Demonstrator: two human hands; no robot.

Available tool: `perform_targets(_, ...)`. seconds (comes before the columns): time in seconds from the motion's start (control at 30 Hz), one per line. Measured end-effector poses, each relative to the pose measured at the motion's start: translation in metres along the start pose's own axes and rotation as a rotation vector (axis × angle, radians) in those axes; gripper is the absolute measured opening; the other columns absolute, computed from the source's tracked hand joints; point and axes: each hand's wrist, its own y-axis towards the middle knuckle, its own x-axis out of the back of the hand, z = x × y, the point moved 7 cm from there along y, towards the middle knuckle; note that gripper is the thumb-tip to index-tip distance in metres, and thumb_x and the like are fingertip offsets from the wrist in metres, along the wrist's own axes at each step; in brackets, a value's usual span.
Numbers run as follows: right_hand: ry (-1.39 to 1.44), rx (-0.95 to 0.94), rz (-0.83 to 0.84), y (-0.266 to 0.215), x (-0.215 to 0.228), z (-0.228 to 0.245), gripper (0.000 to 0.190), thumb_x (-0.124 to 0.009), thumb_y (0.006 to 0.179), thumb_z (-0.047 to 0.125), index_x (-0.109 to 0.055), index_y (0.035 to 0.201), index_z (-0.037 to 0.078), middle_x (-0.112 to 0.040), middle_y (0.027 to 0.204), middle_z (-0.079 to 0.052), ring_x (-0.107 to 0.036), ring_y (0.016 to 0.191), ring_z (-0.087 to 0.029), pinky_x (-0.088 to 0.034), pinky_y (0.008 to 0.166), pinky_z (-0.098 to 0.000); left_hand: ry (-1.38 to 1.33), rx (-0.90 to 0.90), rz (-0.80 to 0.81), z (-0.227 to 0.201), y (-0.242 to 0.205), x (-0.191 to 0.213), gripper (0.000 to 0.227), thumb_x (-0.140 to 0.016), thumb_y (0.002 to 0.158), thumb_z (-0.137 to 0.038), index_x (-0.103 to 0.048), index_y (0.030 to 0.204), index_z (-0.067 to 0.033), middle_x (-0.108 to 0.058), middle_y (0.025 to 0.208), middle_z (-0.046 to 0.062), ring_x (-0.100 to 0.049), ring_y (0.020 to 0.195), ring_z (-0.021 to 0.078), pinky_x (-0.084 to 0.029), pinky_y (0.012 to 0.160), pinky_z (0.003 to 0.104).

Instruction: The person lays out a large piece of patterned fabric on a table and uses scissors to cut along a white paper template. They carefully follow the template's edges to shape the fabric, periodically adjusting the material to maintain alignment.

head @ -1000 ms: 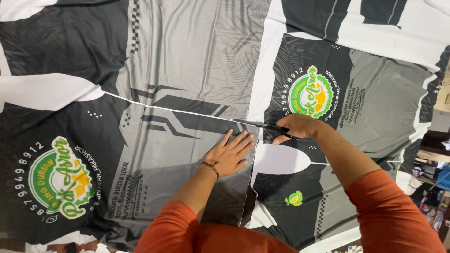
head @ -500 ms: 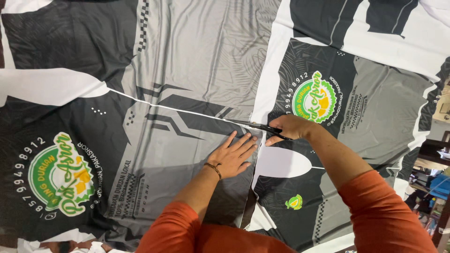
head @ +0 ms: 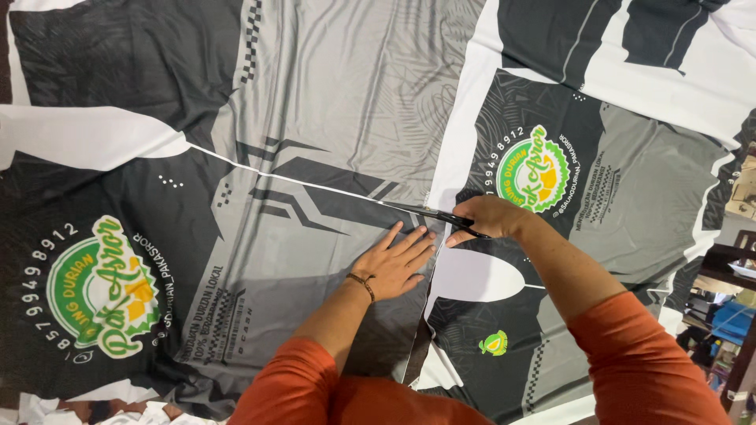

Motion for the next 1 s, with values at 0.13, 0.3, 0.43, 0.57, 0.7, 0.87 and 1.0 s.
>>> perform_targets(0.13, -0.032, -0.01, 0.006, 0.006, -0.005, 0.001, 0.056, -0.087, 0.059, 0.072, -0.067, 0.072, 0.022, -0.066, 0.063, 0.0, -0.069, 0.075, -0.02, -0.05, 0.074, -0.0303, -0.017, 0.005, -0.009, -0.002, -0.001, 0.0, 0.061, -0.048, 0.099, -0.04, -0.044, 0.151, -0.0083, -0.038, 0.163, 0.013, -0.027, 0.154, 0.0312, -0.01, 0.126, 0.062)
perform_targets(0.3, -0.031, 0.036, 0.015, 0.01, -0.005, 0.016, 0.058, -0.082, 0.061, 0.076, -0.065, 0.074, 0.022, -0.066, 0.064, -0.002, -0.07, 0.077, -0.023, -0.05, 0.076, -0.0326, 0.005, 0.008, -0.013, -0.001, 0.001, 0.001, 0.06, -0.045, 0.1, -0.041, -0.045, 0.15, -0.0084, -0.037, 0.163, 0.011, -0.029, 0.154, 0.0304, -0.011, 0.126, 0.061)
perform_targets(0.43, -0.024, 0.034, 0.006, 0.014, -0.007, 0.015, 0.054, -0.084, 0.063, 0.072, -0.066, 0.075, 0.022, -0.067, 0.064, -0.001, -0.071, 0.076, -0.023, -0.051, 0.075, -0.0322, 0.013, 0.015, -0.017, 0.0, 0.0, 0.002, 0.061, -0.045, 0.099, -0.043, -0.045, 0.15, -0.0089, -0.037, 0.163, 0.011, -0.029, 0.154, 0.03, -0.011, 0.126, 0.062)
perform_targets(0.57, 0.029, 0.073, 0.018, 0.025, -0.014, 0.012, 0.057, -0.084, 0.062, 0.074, -0.068, 0.079, 0.022, -0.068, 0.064, -0.001, -0.07, 0.075, -0.022, -0.051, 0.075, -0.0342, -0.001, 0.011, -0.025, 0.0, -0.001, -0.001, 0.057, -0.043, 0.101, -0.042, -0.048, 0.147, -0.0089, -0.039, 0.162, 0.011, -0.03, 0.153, 0.0296, -0.011, 0.126, 0.061)
perform_targets(0.7, 0.09, 0.122, 0.01, 0.025, -0.012, 0.02, 0.054, -0.087, 0.063, 0.069, -0.067, 0.077, 0.02, -0.066, 0.059, -0.002, -0.069, 0.066, -0.022, -0.051, 0.069, -0.0326, -0.004, 0.01, -0.037, 0.0, -0.001, -0.005, 0.057, -0.042, 0.101, -0.043, -0.048, 0.147, -0.0089, -0.042, 0.16, 0.012, -0.031, 0.153, 0.0297, -0.012, 0.127, 0.061)
perform_targets(0.87, 0.115, 0.11, 0.0, 0.027, -0.01, 0.019, 0.053, -0.087, 0.065, 0.066, -0.066, 0.072, 0.018, -0.064, 0.054, -0.002, -0.068, 0.058, -0.02, -0.05, 0.065, -0.0303, -0.003, 0.014, -0.047, 0.0, -0.004, -0.012, 0.058, -0.039, 0.101, -0.044, -0.047, 0.147, -0.0092, -0.041, 0.16, 0.012, -0.03, 0.153, 0.0296, -0.01, 0.127, 0.06)
perform_targets(1.0, 0.138, 0.099, -0.006, 0.028, -0.011, 0.023, 0.049, -0.089, 0.067, 0.062, -0.066, 0.071, 0.019, -0.064, 0.052, 0.0, -0.069, 0.055, -0.017, -0.049, 0.063, -0.0272, 0.002, 0.015, -0.051, 0.001, -0.003, -0.013, 0.059, -0.042, 0.1, -0.045, -0.048, 0.146, -0.0094, -0.043, 0.159, 0.012, -0.031, 0.153, 0.0295, -0.01, 0.128, 0.061)
